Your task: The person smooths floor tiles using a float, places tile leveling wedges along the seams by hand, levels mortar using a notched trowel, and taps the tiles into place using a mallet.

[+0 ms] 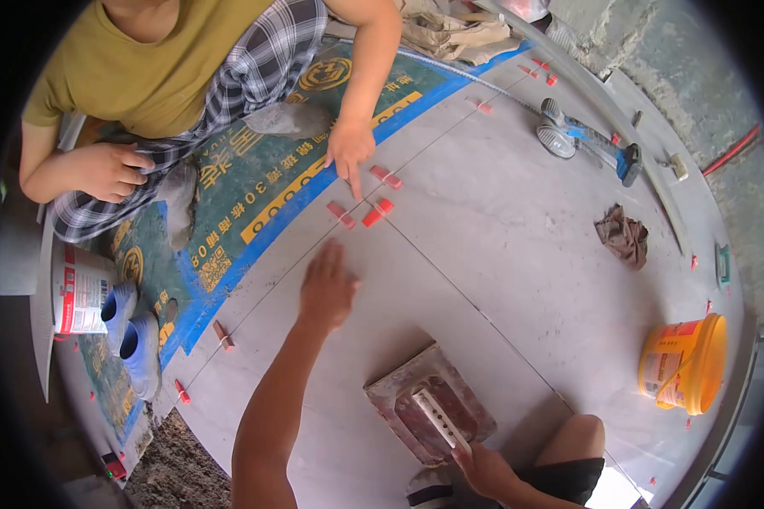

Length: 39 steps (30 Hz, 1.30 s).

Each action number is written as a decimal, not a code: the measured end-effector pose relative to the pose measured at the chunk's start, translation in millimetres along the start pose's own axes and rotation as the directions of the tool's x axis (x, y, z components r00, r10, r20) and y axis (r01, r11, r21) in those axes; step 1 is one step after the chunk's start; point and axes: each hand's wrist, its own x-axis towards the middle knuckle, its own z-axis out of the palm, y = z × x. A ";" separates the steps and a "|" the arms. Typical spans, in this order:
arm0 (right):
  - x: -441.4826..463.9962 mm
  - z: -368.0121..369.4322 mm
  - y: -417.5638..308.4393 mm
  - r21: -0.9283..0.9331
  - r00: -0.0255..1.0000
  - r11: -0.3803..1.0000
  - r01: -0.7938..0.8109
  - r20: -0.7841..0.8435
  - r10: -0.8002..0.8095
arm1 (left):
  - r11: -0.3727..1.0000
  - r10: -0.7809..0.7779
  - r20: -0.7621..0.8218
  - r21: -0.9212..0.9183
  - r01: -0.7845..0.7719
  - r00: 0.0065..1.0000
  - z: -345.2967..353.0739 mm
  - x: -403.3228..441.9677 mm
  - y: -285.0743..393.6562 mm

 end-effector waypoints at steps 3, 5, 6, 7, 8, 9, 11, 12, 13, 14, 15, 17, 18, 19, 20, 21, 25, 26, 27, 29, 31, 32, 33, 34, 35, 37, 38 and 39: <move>-6.1 8.3 14.3 0.003 1.000 1.000 0.014 -0.025 -0.014 | 0.926 -0.376 -0.181 -0.036 0.376 0.909 12.8 -39.1 -20.2; -7.8 7.5 18.2 -0.042 0.999 0.998 0.037 -0.026 -0.038 | 0.943 -0.331 -0.098 0.007 0.333 0.939 17.4 -58.9 -13.8; -8.1 4.6 16.7 -0.001 1.000 1.000 0.023 -0.004 -0.023 | 0.929 -0.367 -0.109 0.013 0.370 0.924 16.8 -66.6 -16.2; -8.3 3.8 13.8 0.046 1.000 0.999 0.002 0.015 -0.002 | 0.939 -0.344 -0.113 -0.041 0.341 0.932 15.8 -68.5 -20.0; -8.1 3.6 10.8 0.032 1.000 0.999 0.018 0.024 -0.019 | 0.948 -0.314 -0.117 -0.097 0.303 0.942 14.6 -68.2 -22.4; -8.4 3.6 8.1 0.044 1.000 0.999 -0.002 0.027 0.000 | 0.942 -0.332 -0.122 -0.097 0.322 0.935 12.1 -63.7 -23.4; -9.5 3.3 6.3 0.028 0.999 1.000 -0.010 0.041 0.008 | 0.902 -0.423 -0.095 -0.140 0.409 0.901 7.1 -59.3 -26.9; -8.6 4.4 6.7 0.015 1.000 1.000 0.017 -0.012 -0.016 | 0.891 -0.448 -0.107 -0.141 0.432 0.888 2.9 -66.2 -29.5; -7.6 4.8 8.2 0.003 0.997 0.999 0.043 -0.067 -0.042 | 0.913 -0.392 -0.058 -0.145 0.381 0.918 -1.8 -71.7 -31.8; -6.3 4.3 13.1 -0.019 0.996 0.998 0.060 -0.060 -0.061 | 0.931 -0.336 -0.009 -0.153 0.331 0.942 -5.6 -77.3 -33.8; -4.7 3.3 18.9 -0.303 0.924 0.904 0.300 -0.144 -0.355 | 0.924 -0.357 -0.020 -0.156 0.350 0.934 -9.2 -84.8 -39.3; -9.2 -7.2 7.7 -0.572 0.770 0.679 0.460 -0.124 -0.626 | 0.948 -0.309 0.019 -0.075 0.310 0.951 -11.0 -103.3 -52.6; -22.6 -21.7 -25.0 -0.431 0.891 0.832 0.348 -0.123 -0.437 | 0.943 -0.321 0.025 -0.079 0.322 0.947 -9.4 -108.2 -56.3; -30.5 -28.4 -43.1 -0.283 0.970 0.940 0.193 -0.087 -0.225 | 0.953 -0.288 0.011 -0.090 0.288 0.958 -9.0 -112.1 -60.4; -26.9 -26.3 -42.3 -0.284 0.972 0.939 0.193 -0.079 -0.223 | 0.963 -0.251 -0.005 -0.099 0.249 0.968 -9.4 -115.4 -63.4; -15.8 -23.2 -40.9 -0.229 0.944 0.936 0.269 -0.130 -0.303 | 0.962 -0.258 -0.005 -0.095 0.257 0.966 -10.5 -116.8 -64.5; 47.5 -9.0 -60.2 -0.254 0.965 0.944 0.210 -0.101 -0.242 | 0.963 -0.251 0.016 -0.097 0.251 0.968 -12.5 -116.7 -62.7; 47.6 -7.8 -63.9 -0.278 0.947 0.926 0.254 -0.124 -0.297 | 0.961 -0.241 0.008 -0.135 0.240 0.971 -14.4 -116.2 -65.3; 45.7 -8.9 -68.2 -0.284 0.944 0.921 0.268 -0.115 -0.310 | 0.959 -0.256 0.003 -0.129 0.254 0.967 -18.1 -112.6 -68.8; 30.7 -5.3 -66.5 -0.241 0.945 0.933 0.267 -0.127 -0.303 | 0.972 -0.226 -0.009 -0.074 0.225 0.974 -13.0 -118.4 -64.4; 48.5 8.3 -54.3 -0.299 0.947 0.921 0.249 -0.125 -0.297 | 0.970 -0.240 -0.027 -0.034 0.240 0.970 -1.7 -117.5 -64.9; 54.0 11.8 -48.5 -0.350 0.947 0.912 0.214 -0.156 -0.282 | 0.974 -0.225 -0.055 0.000 0.225 0.973 -0.5 -116.6 -65.9; 56.0 9.9 -49.6 -0.352 0.942 0.906 0.235 -0.149 -0.302 | 0.971 -0.238 -0.063 0.014 0.239 0.969 -6.1 -118.6 -64.9; 58.2 7.1 -50.6 -0.343 0.945 0.911 0.231 -0.143 -0.293 | 0.958 -0.281 -0.070 -0.069 0.277 0.957 -7.9 -125.5 -58.9; 56.8 4.9 -46.1 -0.337 0.953 0.916 0.217 -0.128 -0.273 | 0.935 -0.328 -0.061 -0.162 0.315 0.943 -2.8 -141.4 -47.8; 57.0 0.8 -35.9 -0.337 0.945 0.905 0.258 -0.106 -0.309 | 0.913 -0.384 -0.118 -0.193 0.358 0.916 15.6 -200.7 -31.0; 52.2 -0.7 -29.9 -0.331 0.934 0.901 0.281 -0.121 -0.336 | 0.897 -0.419 -0.171 -0.232 0.376 0.892 23.2 -231.0 -30.2; 50.0 0.3 -22.3 -0.325 0.923 0.896 0.302 -0.135 -0.360 | 0.894 -0.430 -0.169 -0.219 0.392 0.887 31.1 -259.7 -39.1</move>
